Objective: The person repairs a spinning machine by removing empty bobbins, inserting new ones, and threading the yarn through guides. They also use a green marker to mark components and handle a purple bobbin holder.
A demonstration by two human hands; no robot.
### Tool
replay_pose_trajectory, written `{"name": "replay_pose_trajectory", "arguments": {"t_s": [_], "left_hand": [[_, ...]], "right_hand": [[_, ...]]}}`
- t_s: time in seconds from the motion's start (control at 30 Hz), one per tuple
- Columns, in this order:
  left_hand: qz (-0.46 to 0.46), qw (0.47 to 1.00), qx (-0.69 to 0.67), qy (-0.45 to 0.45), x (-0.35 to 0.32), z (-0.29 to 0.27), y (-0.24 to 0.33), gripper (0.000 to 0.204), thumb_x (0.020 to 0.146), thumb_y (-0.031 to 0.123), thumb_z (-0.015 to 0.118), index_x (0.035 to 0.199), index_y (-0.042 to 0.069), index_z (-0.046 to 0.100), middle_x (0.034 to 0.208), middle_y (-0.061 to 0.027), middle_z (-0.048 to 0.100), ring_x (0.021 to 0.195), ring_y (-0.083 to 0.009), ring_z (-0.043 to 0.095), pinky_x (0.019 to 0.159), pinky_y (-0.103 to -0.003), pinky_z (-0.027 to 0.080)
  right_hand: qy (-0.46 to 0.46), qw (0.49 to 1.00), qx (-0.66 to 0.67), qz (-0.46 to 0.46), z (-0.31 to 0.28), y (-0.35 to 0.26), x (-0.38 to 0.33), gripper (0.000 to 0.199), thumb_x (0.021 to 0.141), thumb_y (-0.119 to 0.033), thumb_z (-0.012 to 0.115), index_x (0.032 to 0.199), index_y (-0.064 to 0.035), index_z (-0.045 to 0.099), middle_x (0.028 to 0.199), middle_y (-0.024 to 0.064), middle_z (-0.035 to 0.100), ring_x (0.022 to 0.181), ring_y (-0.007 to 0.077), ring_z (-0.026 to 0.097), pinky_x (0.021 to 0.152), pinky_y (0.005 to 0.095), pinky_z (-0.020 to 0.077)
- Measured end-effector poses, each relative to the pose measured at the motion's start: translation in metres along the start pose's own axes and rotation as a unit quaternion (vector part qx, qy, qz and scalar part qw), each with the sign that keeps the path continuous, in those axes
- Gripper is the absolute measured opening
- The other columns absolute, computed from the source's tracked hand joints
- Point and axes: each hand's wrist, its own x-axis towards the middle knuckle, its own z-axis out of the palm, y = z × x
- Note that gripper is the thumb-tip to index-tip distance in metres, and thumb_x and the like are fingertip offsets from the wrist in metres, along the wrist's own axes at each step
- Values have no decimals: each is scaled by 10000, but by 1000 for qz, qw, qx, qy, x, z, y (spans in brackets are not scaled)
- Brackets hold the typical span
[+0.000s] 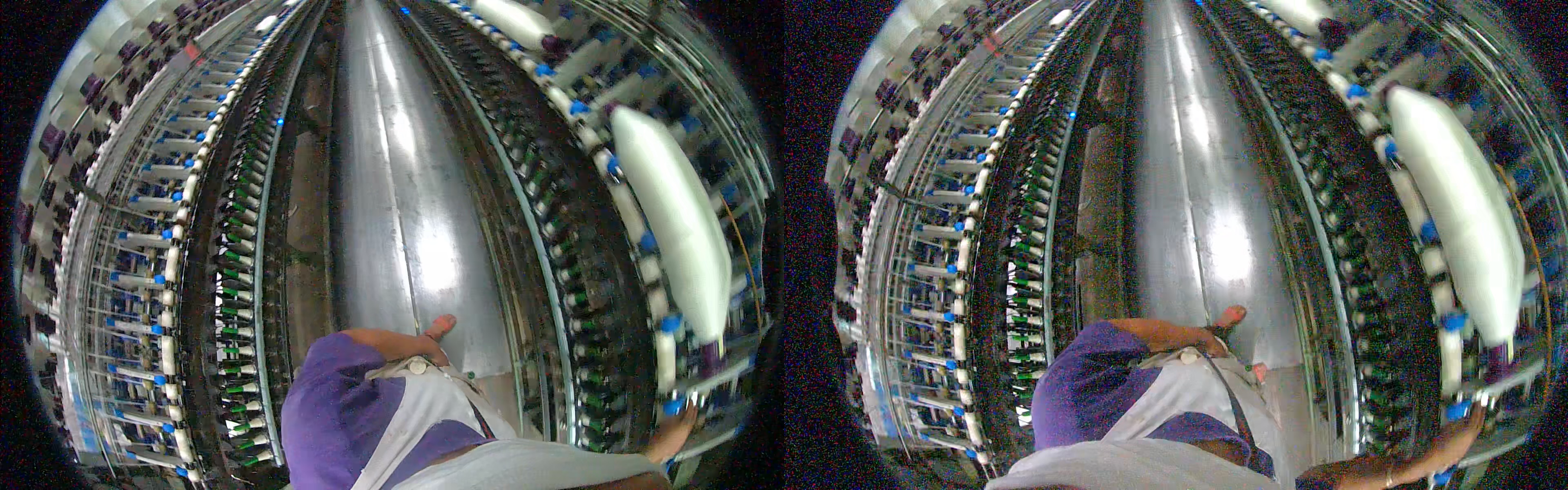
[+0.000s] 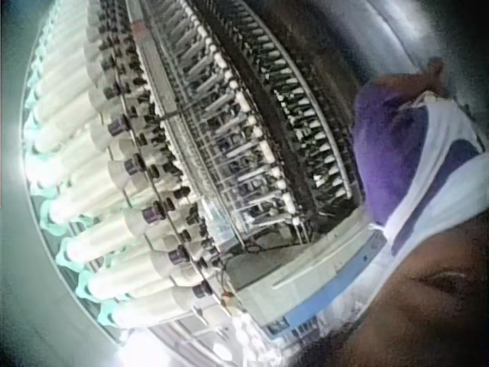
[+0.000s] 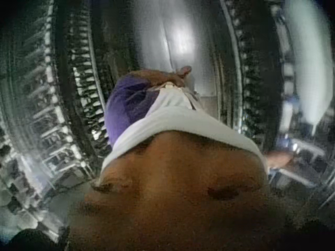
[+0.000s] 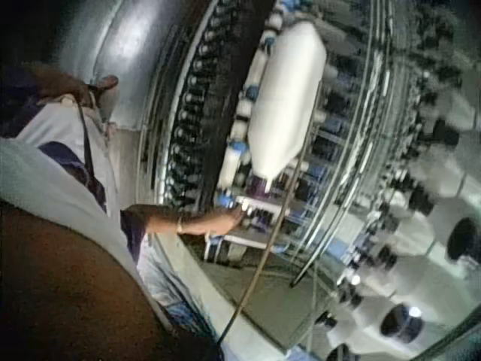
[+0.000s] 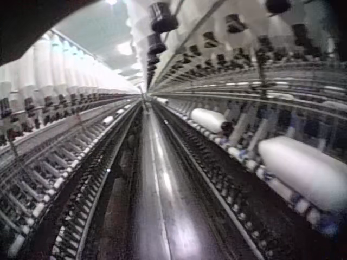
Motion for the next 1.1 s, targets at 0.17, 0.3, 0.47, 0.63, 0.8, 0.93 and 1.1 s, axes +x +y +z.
{"name": "replay_pose_trajectory", "arguments": {"t_s": [0.17,0.3,0.47,0.63,0.8,0.93,1.1], "left_hand": [[2,997,-75,14,-42,-51,-50,530,714,316,642,1115,-25,575,968,-161,593,925,-251,559,811,-358,432],[24,988,-148,29,-98,-139,-117,441,736,249,624,1079,-27,596,902,-143,607,844,-240,576,741,-360,452],[25,941,-323,101,-213,-252,-186,334,763,167,603,1033,-29,622,818,-121,624,743,-226,597,655,-364,477],[-81,688,-625,358,-268,-313,-250,323,790,80,562,1092,-24,609,776,-109,635,685,-157,610,610,-300,493],[-87,728,-465,496,-254,-376,-338,382,813,167,611,1171,36,589,887,-131,687,777,-238,668,712,-362,530],[-111,770,-358,515,-246,-440,-399,362,827,159,588,1170,43,591,941,-166,681,833,-286,660,766,-373,517],[-194,738,-328,558,-274,-542,-480,430,803,240,649,1174,32,586,1039,-176,654,988,-325,610,862,-403,478]], "right_hand": [[592,798,106,-21,-35,-133,-50,167,954,-92,542,932,10,672,813,135,629,625,194,574,568,353,472],[454,795,394,-77,-4,-324,-49,199,926,-154,567,967,18,657,935,148,634,806,255,593,723,372,484],[-327,794,414,-303,120,-578,-35,409,794,-149,696,1182,-58,609,1100,134,644,965,223,632,809,348,500],[-533,688,267,-414,192,-719,-44,508,728,-228,767,1174,-47,607,1070,182,654,896,327,650,783,395,509],[-386,717,128,-567,249,-848,7,466,723,-165,760,1150,-40,620,993,153,670,855,330,644,734,396,508],[-392,721,140,-554,287,-964,54,465,718,-169,757,1146,-47,623,928,163,667,881,338,641,747,415,510],[-333,674,54,-657,298,-1155,80,452,730,-204,741,1136,-53,614,960,187,655,914,362,625,777,448,503]]}}
